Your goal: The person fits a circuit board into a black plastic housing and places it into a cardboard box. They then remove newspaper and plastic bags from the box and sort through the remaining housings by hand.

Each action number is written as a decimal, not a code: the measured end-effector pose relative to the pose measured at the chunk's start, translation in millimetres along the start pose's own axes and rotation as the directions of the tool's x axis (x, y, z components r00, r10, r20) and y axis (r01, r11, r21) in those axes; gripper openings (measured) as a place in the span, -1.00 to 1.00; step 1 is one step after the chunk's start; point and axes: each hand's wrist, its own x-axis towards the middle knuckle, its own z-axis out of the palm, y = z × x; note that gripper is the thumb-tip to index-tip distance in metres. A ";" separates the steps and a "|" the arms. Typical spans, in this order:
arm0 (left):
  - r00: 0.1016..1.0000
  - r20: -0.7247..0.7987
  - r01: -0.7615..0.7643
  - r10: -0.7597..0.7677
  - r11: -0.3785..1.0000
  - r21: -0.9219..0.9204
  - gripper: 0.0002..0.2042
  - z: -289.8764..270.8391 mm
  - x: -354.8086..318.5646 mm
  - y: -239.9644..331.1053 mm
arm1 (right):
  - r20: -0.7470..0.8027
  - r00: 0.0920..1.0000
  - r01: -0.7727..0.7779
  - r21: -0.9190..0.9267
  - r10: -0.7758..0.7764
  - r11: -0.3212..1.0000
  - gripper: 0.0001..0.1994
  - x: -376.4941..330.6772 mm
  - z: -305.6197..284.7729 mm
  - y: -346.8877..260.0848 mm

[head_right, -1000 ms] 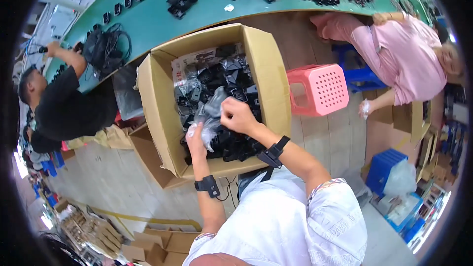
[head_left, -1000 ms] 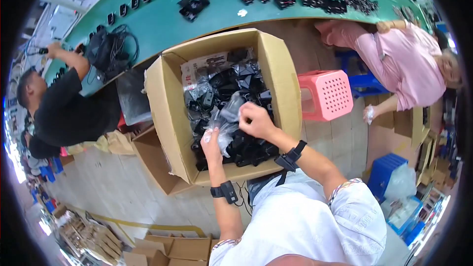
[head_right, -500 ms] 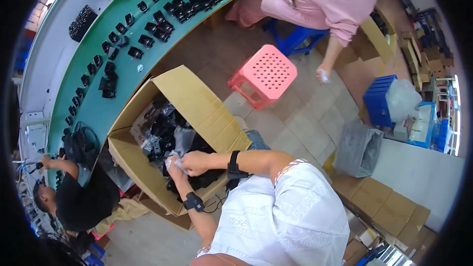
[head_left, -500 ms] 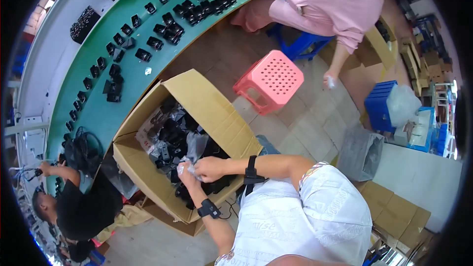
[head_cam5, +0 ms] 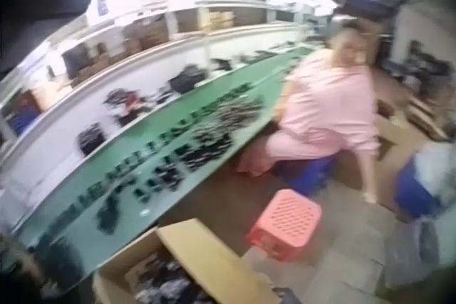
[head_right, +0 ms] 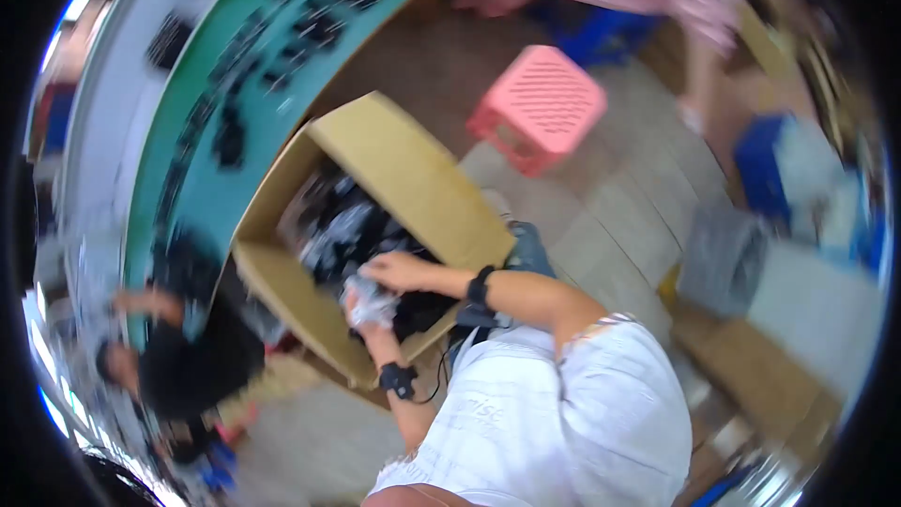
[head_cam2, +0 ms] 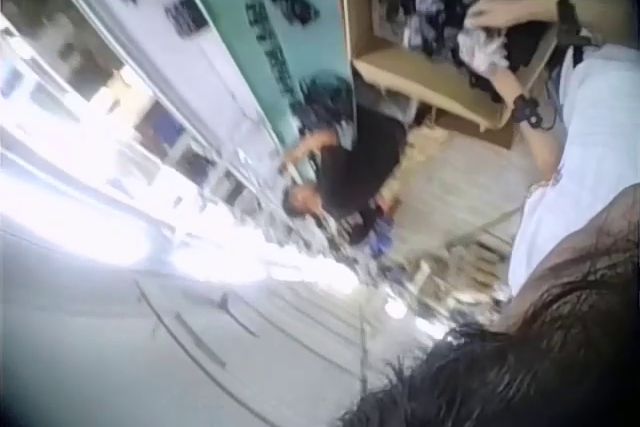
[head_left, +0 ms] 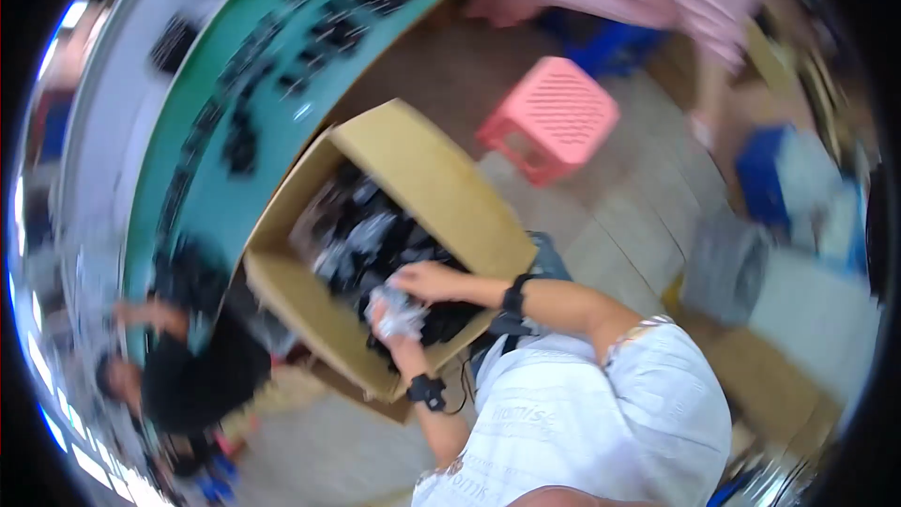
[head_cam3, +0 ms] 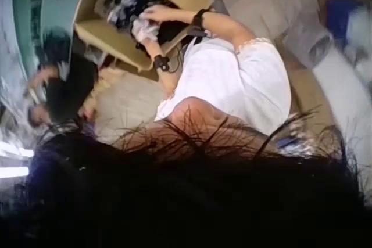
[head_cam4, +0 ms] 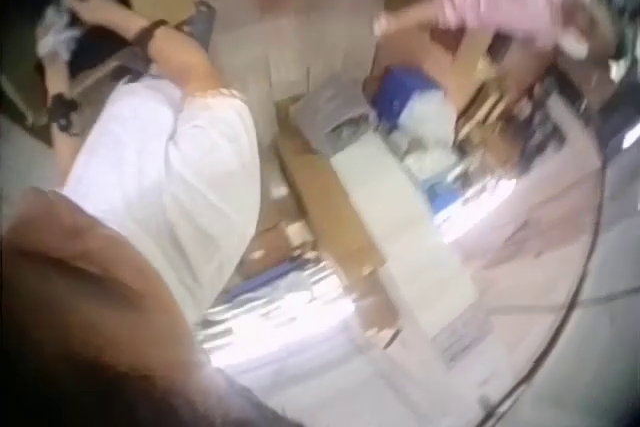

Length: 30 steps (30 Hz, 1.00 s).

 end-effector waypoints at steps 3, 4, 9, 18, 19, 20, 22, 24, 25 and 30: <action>0.998 -0.007 0.068 -0.069 0.955 0.289 -0.62 5.5 -1.1 24.2 | -0.368 0.836 0.278 -0.358 -0.408 0.891 -0.64 5.2 26.0 18.9; 0.998 -0.017 0.063 -0.061 0.924 0.377 -0.59 -0.5 3.1 30.2 | -0.431 0.809 0.245 -0.371 -0.399 0.896 -0.65 3.5 31.7 14.8; 0.956 0.151 0.144 -0.251 0.851 0.505 -0.60 -2.1 21.3 31.6 | -0.627 0.527 0.196 -0.568 -0.574 0.800 -0.73 -21.0 39.8 35.3; 0.984 -0.021 0.119 -0.174 0.575 0.810 -0.50 53.9 -60.9 55.1 | -0.220 0.688 0.240 -0.831 -0.692 0.502 -0.75 -24.3 74.0 7.6; 0.999 -0.003 0.036 -0.051 0.669 0.742 -0.49 54.0 -64.9 50.2 | -0.196 0.693 0.260 -0.830 -0.693 0.494 -0.75 -26.3 83.2 6.2; 0.989 -0.008 0.121 -0.148 0.775 0.620 -0.53 60.2 -61.2 51.8 | -0.184 0.704 0.288 -0.809 -0.686 0.512 -0.77 -31.0 88.0 5.9; 0.977 -0.027 0.199 -0.210 0.864 0.463 -0.57 49.0 -50.5 57.0 | -0.120 0.721 0.350 -0.787 -0.683 0.508 -0.79 -48.3 90.6 2.5; 0.953 0.133 0.183 -0.271 0.869 0.460 -0.67 11.9 -30.3 52.4 | -0.210 0.536 0.701 -0.430 -0.818 0.569 -0.81 -92.2 67.9 -3.3; 0.959 0.072 0.194 -0.275 0.817 0.543 -0.67 9.9 -29.5 46.7 | -0.363 0.526 0.588 -0.498 -0.769 0.638 -0.82 -114.9 44.4 2.3; 0.956 0.256 -0.057 -0.141 0.769 0.637 -0.47 86.3 -86.1 7.2 | -0.955 0.287 0.622 0.243 0.072 0.744 -0.76 -194.0 -137.1 94.0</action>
